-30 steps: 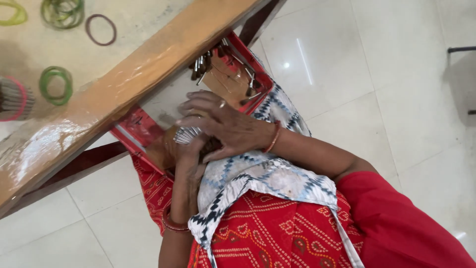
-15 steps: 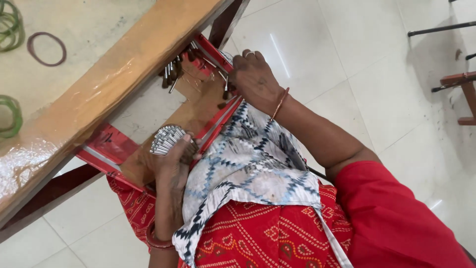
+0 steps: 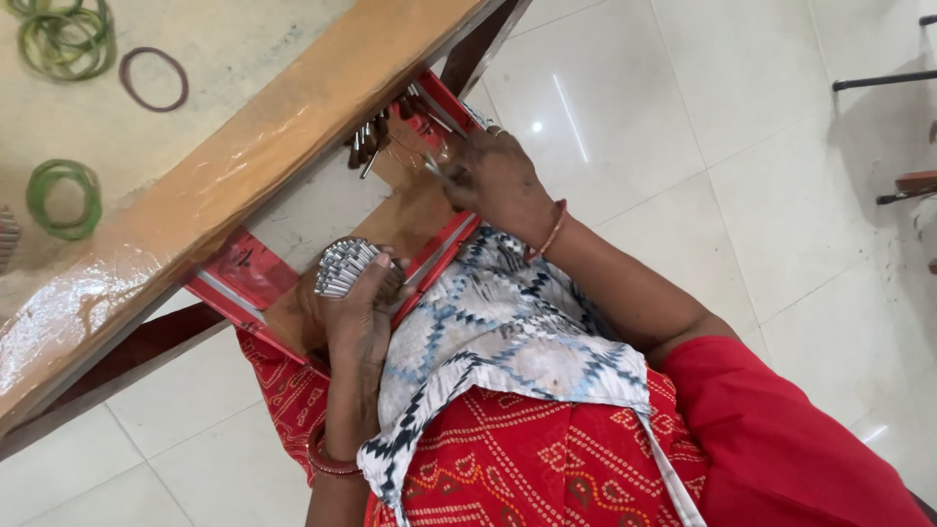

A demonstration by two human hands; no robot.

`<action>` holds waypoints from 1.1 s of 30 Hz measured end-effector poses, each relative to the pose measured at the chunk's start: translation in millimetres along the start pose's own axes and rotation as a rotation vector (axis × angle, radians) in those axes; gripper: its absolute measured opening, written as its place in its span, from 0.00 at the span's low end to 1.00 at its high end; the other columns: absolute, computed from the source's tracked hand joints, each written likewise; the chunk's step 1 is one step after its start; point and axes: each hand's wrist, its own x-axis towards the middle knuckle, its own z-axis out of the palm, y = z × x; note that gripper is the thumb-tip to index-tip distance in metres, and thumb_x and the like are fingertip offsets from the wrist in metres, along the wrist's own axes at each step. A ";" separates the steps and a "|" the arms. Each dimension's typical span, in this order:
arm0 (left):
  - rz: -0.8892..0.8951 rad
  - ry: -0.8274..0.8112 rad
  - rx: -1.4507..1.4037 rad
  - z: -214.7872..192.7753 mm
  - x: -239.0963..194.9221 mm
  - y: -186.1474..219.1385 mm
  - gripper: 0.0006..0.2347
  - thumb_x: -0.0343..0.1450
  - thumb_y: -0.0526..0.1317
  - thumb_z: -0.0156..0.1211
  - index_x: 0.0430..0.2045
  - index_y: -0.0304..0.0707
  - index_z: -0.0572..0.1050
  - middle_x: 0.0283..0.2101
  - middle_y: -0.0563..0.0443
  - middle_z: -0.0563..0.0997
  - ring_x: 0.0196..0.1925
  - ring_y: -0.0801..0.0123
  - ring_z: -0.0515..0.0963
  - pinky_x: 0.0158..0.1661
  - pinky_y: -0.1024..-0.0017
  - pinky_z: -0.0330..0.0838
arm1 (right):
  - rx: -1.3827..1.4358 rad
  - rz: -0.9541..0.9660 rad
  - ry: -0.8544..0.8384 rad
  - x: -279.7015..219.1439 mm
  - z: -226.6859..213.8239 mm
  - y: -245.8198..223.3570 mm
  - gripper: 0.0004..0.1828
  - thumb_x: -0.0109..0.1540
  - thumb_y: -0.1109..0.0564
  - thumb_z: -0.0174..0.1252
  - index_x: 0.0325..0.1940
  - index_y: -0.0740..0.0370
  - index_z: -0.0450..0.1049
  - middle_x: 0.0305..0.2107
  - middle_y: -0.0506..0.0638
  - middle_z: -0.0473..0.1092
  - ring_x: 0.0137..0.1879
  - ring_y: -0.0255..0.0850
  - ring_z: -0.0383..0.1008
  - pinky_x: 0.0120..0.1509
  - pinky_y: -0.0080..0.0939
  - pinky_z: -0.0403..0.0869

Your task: The recorder is taking small metal rods from a tray and bundling them together with rubber bands.

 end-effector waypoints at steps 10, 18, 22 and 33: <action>0.144 0.004 -0.053 -18.5 7.6 -15.4 0.07 0.71 0.32 0.66 0.41 0.33 0.77 0.38 0.49 0.83 0.37 0.64 0.82 0.32 0.70 0.77 | 0.473 -0.259 -0.178 -11.6 -25.9 -37.1 0.09 0.62 0.55 0.67 0.44 0.60 0.80 0.37 0.53 0.71 0.48 0.47 0.72 0.53 0.47 0.72; 0.071 -0.035 -0.025 -12.1 5.7 -8.4 0.06 0.70 0.35 0.66 0.38 0.34 0.79 0.34 0.49 0.83 0.37 0.65 0.84 0.31 0.70 0.76 | 0.051 -0.079 -0.255 -6.0 -6.4 1.6 0.08 0.58 0.56 0.62 0.38 0.64 0.77 0.46 0.56 0.73 0.45 0.52 0.77 0.44 0.52 0.75; 0.023 -0.047 -0.045 -14.1 7.1 -10.1 0.06 0.70 0.35 0.66 0.38 0.36 0.78 0.33 0.51 0.82 0.36 0.65 0.84 0.31 0.69 0.78 | 0.416 -0.286 -0.166 -9.6 -20.0 -32.9 0.10 0.67 0.54 0.61 0.47 0.63 0.78 0.43 0.52 0.72 0.48 0.50 0.77 0.50 0.49 0.76; 0.051 0.061 -0.075 -19.1 11.2 -14.6 0.09 0.70 0.36 0.68 0.40 0.34 0.78 0.35 0.48 0.83 0.36 0.66 0.84 0.28 0.72 0.76 | 0.273 -0.018 -0.024 46.7 24.9 -22.7 0.15 0.67 0.47 0.64 0.46 0.61 0.82 0.39 0.54 0.76 0.46 0.49 0.77 0.50 0.51 0.77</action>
